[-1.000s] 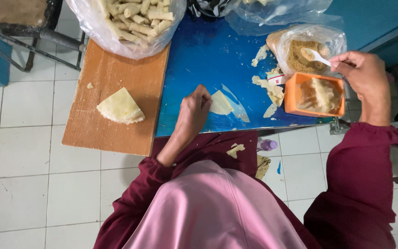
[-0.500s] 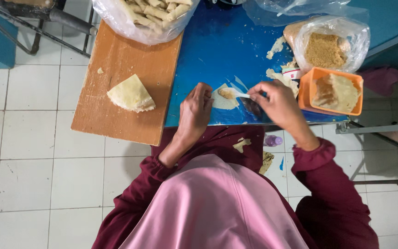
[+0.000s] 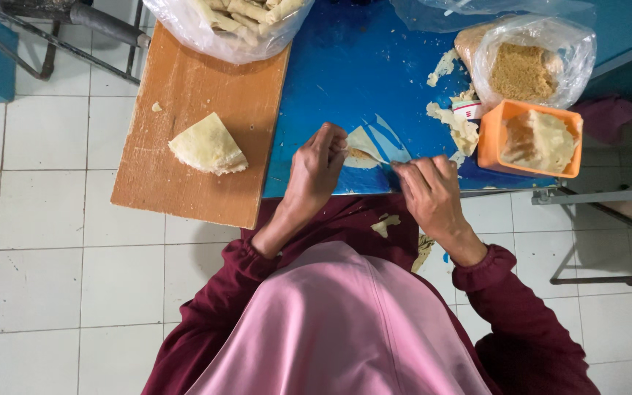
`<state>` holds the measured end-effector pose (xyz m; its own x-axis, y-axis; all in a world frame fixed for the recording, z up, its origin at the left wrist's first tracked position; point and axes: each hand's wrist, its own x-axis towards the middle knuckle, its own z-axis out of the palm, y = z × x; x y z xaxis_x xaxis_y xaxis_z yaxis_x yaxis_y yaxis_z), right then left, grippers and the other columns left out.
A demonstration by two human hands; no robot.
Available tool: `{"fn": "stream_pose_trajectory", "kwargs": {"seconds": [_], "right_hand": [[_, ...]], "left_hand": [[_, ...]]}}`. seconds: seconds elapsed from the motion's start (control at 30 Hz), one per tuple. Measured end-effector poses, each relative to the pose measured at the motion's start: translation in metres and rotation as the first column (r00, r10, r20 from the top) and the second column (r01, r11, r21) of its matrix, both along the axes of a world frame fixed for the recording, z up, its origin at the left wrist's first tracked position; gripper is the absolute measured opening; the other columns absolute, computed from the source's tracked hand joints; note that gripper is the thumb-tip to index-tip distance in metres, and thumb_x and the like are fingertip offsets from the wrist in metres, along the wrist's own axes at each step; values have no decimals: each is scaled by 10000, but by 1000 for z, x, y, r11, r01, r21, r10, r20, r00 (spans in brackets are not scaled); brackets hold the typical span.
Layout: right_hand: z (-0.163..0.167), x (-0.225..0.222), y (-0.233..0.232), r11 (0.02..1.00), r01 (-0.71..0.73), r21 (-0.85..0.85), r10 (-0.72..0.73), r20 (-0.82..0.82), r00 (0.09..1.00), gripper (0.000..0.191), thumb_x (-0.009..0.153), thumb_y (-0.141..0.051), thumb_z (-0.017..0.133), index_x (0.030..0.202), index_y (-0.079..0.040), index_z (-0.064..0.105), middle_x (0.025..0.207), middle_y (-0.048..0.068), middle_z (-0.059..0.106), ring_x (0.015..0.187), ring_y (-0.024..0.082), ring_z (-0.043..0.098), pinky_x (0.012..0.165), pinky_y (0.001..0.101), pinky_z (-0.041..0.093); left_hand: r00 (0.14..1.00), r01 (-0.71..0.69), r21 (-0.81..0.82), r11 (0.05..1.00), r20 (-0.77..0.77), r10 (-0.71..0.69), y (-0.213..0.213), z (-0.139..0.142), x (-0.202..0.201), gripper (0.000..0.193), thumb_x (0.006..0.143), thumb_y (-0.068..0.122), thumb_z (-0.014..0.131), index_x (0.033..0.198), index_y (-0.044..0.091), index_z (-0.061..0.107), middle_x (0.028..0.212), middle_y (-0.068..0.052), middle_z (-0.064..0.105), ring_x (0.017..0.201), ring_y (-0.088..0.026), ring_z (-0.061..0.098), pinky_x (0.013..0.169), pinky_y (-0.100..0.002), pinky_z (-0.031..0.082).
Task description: The person assembles a layered wafer snack at a blue table. They stack triangular wafer pieces in an overlapping pattern, spoon cream filling from an orange container onto the layers, press the pieces together, and handle finished rolled wafer snacks kept in a plastic bag.
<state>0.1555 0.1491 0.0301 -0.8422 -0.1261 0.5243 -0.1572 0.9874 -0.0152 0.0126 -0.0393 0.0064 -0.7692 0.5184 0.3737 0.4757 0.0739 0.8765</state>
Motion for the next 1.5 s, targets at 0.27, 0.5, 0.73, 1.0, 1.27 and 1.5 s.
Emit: {"fn": "stream_pose_trajectory", "kwargs": {"seconds": [0.27,0.5,0.73,1.0,1.27,1.5], "right_hand": [[14,27,104,850,481,215,-443,-204,873,50,1024,-175,688,1008,-138,716,809,37,611,930,221,572,1012,542,317],[36,-17,201,639,727,251,-691,-226,686,71,1016,-157,700,1021,-228,699,1074,-33,649,1083,202,520,1164,478,245],[14,-19,82,967,226,-116,-234,-66,970,257,929,33,653,1106,-130,741,1150,86,688,1144,319,613,982,492,426],[-18,-8,-26,941,243,-236,-231,81,970,263,938,-186,793,1196,-142,767,1059,-9,679,966,193,556,860,410,340],[-25,-32,-35,971,120,-209,-127,-18,992,327,939,-267,807,1214,-103,741,1095,-2,678,992,195,567,863,404,338],[-20,-40,-29,948,132,-290,-126,42,991,105,991,-138,764,1092,-117,786,1039,-2,678,959,205,560,846,394,345]], "left_hand": [[986,159,-36,987,53,-157,-7,1,-4,341,866,-45,747,1143,12,556,1001,-131,645,866,-245,702,770,-347,589],[974,162,-166,973,-129,-184,-5,4,-3,350,873,-23,683,1199,-4,558,1137,-168,621,1042,-363,608,888,-449,520],[974,100,-199,975,-181,-137,1,2,0,259,939,13,633,1186,-14,562,1120,-170,631,1049,-383,595,906,-457,503],[973,99,-171,980,-190,-132,0,-2,-2,239,945,0,624,1175,-24,565,1121,-182,628,1037,-396,593,893,-467,503],[969,146,-159,976,-178,-174,-2,4,-2,240,917,11,650,1144,-16,577,1114,-180,579,1045,-392,567,888,-465,487],[956,124,-190,974,-240,-169,-1,6,-5,148,901,-1,653,1040,-12,603,1069,-158,555,996,-354,535,869,-449,472]]}}
